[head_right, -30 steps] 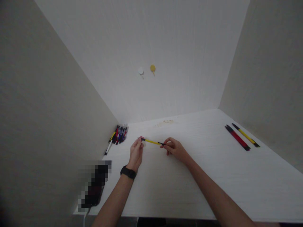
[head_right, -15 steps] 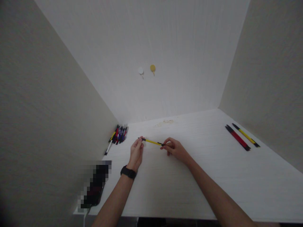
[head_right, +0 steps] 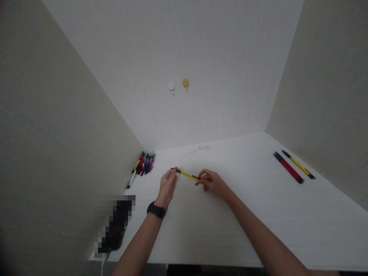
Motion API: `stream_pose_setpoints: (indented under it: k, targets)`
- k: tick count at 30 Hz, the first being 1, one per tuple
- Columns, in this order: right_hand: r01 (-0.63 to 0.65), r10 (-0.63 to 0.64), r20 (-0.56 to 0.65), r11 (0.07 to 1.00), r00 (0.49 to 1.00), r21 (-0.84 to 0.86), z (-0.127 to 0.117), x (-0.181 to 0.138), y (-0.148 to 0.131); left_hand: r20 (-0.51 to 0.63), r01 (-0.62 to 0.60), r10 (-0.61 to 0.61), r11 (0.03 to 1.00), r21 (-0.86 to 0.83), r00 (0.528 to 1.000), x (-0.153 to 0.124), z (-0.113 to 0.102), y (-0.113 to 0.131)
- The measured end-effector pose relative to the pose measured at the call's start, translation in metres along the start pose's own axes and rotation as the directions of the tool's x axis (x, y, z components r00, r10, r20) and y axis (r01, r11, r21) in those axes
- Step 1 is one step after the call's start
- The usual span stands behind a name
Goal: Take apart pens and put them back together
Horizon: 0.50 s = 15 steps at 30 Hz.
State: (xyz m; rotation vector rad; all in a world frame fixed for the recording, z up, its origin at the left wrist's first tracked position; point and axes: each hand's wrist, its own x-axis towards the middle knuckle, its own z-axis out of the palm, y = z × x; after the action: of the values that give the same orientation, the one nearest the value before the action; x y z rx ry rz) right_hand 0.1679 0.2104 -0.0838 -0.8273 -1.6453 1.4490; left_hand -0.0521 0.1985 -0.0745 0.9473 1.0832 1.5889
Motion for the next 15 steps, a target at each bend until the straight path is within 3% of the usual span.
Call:
stream_pose_setpoints:
  k: [10, 15]
  targets:
    - [-0.059, 0.063, 0.122, 0.998, 0.991, -0.038, 0.001, -0.002, -0.010, -0.021, -0.011, 0.011, 1.000, -0.018, 1.000, 0.002, -0.001, -0.004]
    - [-0.045, 0.063, 0.145, 0.991, 0.987, -0.122, 0.002, -0.004, -0.014, 0.025, -0.008, 0.007, 1.000, 0.014, 1.000, 0.003, -0.003, -0.006]
